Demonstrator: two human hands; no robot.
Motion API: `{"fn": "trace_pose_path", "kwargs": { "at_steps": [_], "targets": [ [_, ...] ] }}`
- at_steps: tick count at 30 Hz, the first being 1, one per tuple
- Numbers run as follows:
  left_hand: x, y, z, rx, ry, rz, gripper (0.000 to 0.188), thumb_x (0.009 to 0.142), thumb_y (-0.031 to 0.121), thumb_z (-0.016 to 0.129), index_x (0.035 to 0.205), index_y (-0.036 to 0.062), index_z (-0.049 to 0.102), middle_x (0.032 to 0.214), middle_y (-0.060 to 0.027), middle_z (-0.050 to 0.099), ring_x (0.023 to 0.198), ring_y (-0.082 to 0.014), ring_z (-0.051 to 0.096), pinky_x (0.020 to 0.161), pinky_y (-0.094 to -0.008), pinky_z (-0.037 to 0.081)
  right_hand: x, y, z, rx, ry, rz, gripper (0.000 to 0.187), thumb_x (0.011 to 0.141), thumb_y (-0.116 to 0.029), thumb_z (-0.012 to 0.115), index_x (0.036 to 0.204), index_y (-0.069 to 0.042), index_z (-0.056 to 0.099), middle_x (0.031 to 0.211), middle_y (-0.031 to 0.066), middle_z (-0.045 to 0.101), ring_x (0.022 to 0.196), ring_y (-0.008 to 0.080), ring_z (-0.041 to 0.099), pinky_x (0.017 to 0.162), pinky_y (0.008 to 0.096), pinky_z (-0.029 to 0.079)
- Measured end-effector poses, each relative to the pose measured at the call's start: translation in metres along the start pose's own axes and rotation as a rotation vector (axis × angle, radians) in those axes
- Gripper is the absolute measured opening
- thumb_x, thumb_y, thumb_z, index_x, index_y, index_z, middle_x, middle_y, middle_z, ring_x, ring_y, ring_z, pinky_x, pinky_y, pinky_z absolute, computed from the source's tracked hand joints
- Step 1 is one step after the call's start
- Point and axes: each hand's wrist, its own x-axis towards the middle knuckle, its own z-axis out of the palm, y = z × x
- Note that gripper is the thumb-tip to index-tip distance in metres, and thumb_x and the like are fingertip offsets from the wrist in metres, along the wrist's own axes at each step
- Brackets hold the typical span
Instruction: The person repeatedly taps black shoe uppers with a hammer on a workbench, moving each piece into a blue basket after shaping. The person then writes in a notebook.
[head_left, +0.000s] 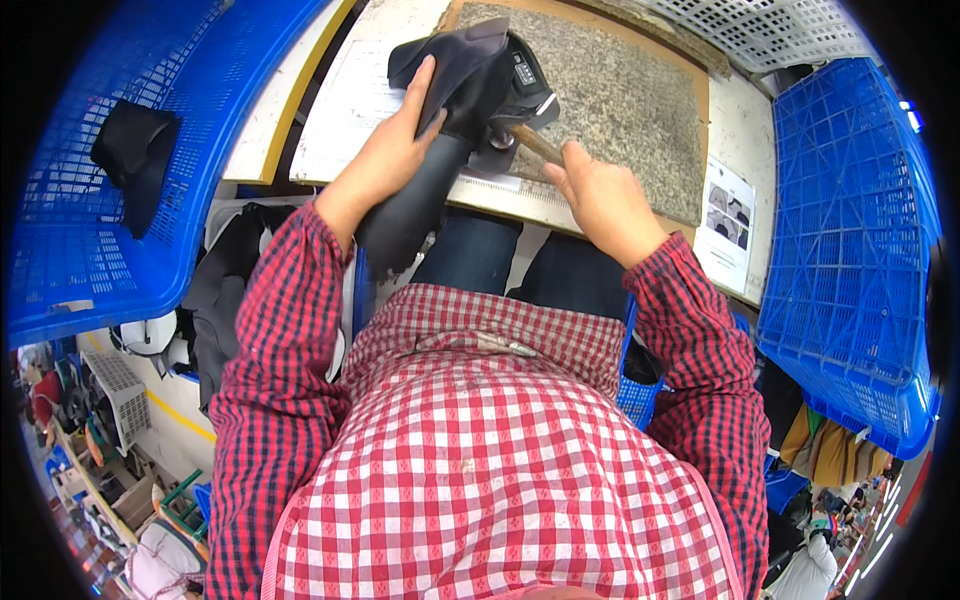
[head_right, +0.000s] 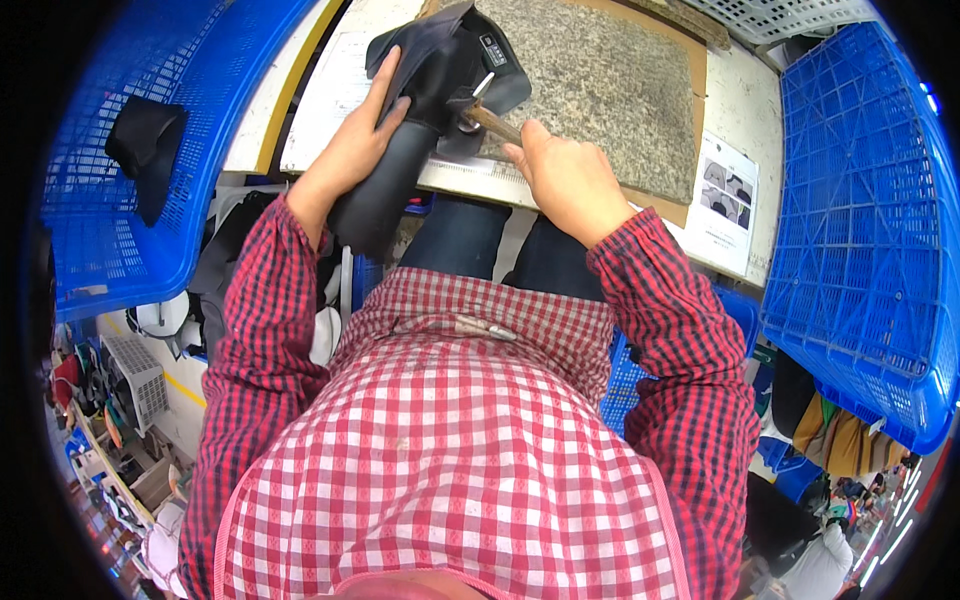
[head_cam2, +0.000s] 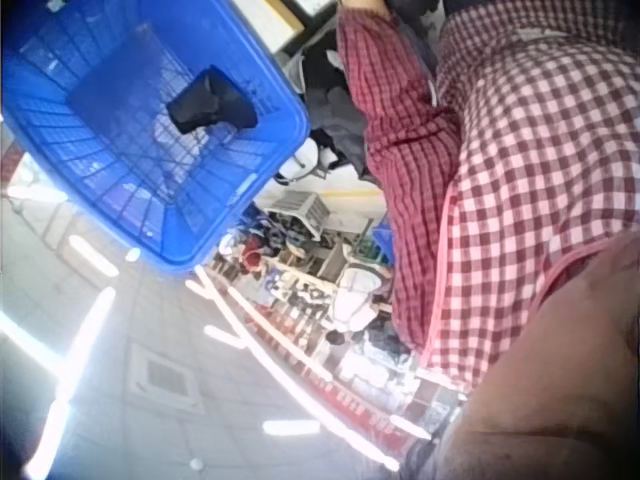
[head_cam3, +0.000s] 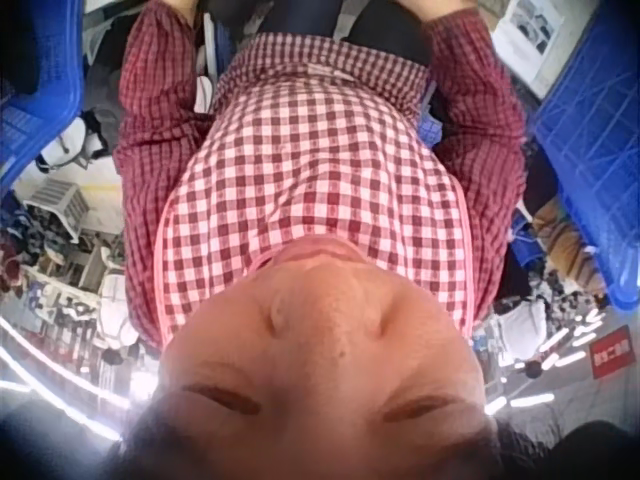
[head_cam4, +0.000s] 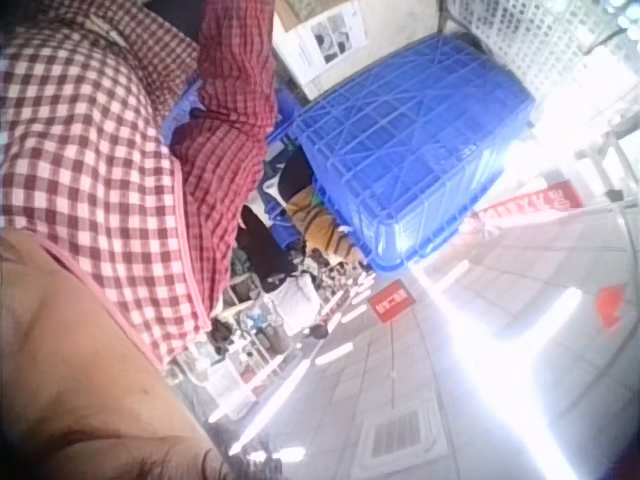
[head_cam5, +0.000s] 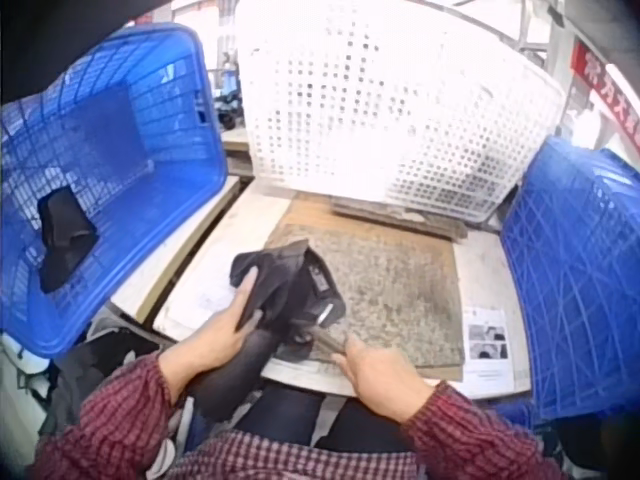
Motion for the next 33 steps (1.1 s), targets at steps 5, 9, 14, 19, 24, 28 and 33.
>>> {"fn": "trace_pose_path", "kwargs": {
  "at_steps": [5, 9, 14, 19, 24, 28, 33],
  "targets": [
    [0.062, 0.075, -0.084, 1.157, -0.356, 0.180, 0.058, 0.101, 0.034, 0.063, 0.156, 0.0306, 0.043, 0.124, -0.0251, 0.068, 0.102, -0.0408, 0.070, 0.089, -0.0478, 0.056, -0.029, -0.011, -0.047, 0.220, 0.182, -0.078, 0.031, 0.106, -0.033, 0.057, 0.098, -0.004, 0.049, 0.069, 0.0225, 0.063, 0.066, 0.0466, 0.065, 0.057, 0.0536, 0.049],
    [0.123, 0.141, -0.125, 0.970, -0.102, 1.232, 0.026, 0.089, 0.025, 0.068, 0.109, 0.0094, 0.073, 0.116, -0.0084, 0.069, 0.120, -0.0338, 0.059, 0.104, -0.0451, 0.047, -0.035, -0.012, -0.067, 0.194, 0.347, -0.062, 0.031, 0.106, -0.032, 0.056, 0.097, -0.003, 0.049, 0.071, 0.0239, 0.064, 0.069, 0.0474, 0.064, 0.058, 0.0542, 0.049],
    [0.103, 0.104, -0.065, 0.561, -0.278, 0.476, 0.087, 0.084, 0.045, 0.082, 0.157, 0.0205, 0.042, 0.141, -0.0219, 0.060, 0.128, -0.0368, 0.061, 0.107, -0.0431, 0.050, -0.039, 0.019, -0.024, 0.069, 0.221, 0.149, 0.033, 0.107, -0.033, 0.055, 0.096, -0.002, 0.049, 0.074, 0.0267, 0.064, 0.074, 0.0500, 0.064, 0.063, 0.0570, 0.049],
    [0.058, 0.052, 0.011, 0.794, -0.113, 0.653, 0.100, 0.076, 0.034, 0.087, 0.160, 0.0320, 0.035, 0.166, -0.0104, 0.033, 0.154, -0.0346, 0.031, 0.124, -0.0629, 0.021, -0.058, 0.055, 0.001, 0.154, 0.129, 0.250, 0.037, 0.107, -0.035, 0.054, 0.097, 0.001, 0.051, 0.077, 0.0295, 0.065, 0.077, 0.0525, 0.063, 0.068, 0.0594, 0.048],
    [0.057, 0.026, 0.011, 0.933, 0.162, 0.623, 0.089, 0.079, -0.014, 0.067, 0.154, 0.0309, 0.048, 0.161, -0.0048, 0.044, 0.152, -0.0300, 0.036, 0.123, -0.0490, 0.034, -0.057, 0.053, -0.002, 0.215, 0.087, 0.253, 0.037, 0.107, -0.034, 0.054, 0.098, 0.001, 0.051, 0.076, 0.0296, 0.064, 0.079, 0.0519, 0.064, 0.068, 0.0581, 0.047],
    [0.091, 0.024, -0.022, 0.358, 0.092, 0.510, 0.053, 0.094, -0.001, 0.062, 0.135, 0.0319, 0.068, 0.128, -0.0028, 0.072, 0.118, -0.0258, 0.069, 0.099, -0.0356, 0.056, -0.052, 0.035, -0.022, 0.225, 0.104, 0.180, 0.034, 0.107, -0.033, 0.055, 0.099, 0.000, 0.050, 0.075, 0.0276, 0.063, 0.077, 0.0504, 0.064, 0.065, 0.0562, 0.048],
    [0.133, 0.056, -0.046, 0.018, -0.333, 0.309, 0.034, 0.095, 0.021, 0.073, 0.129, 0.0154, 0.072, 0.115, -0.0125, 0.075, 0.102, -0.0229, 0.069, 0.095, -0.0338, 0.051, -0.026, 0.014, -0.038, 0.190, 0.255, -0.010, 0.032, 0.106, -0.032, 0.057, 0.099, -0.002, 0.050, 0.072, 0.0233, 0.065, 0.067, 0.0456, 0.065, 0.057, 0.0534, 0.049]
  ]
}}
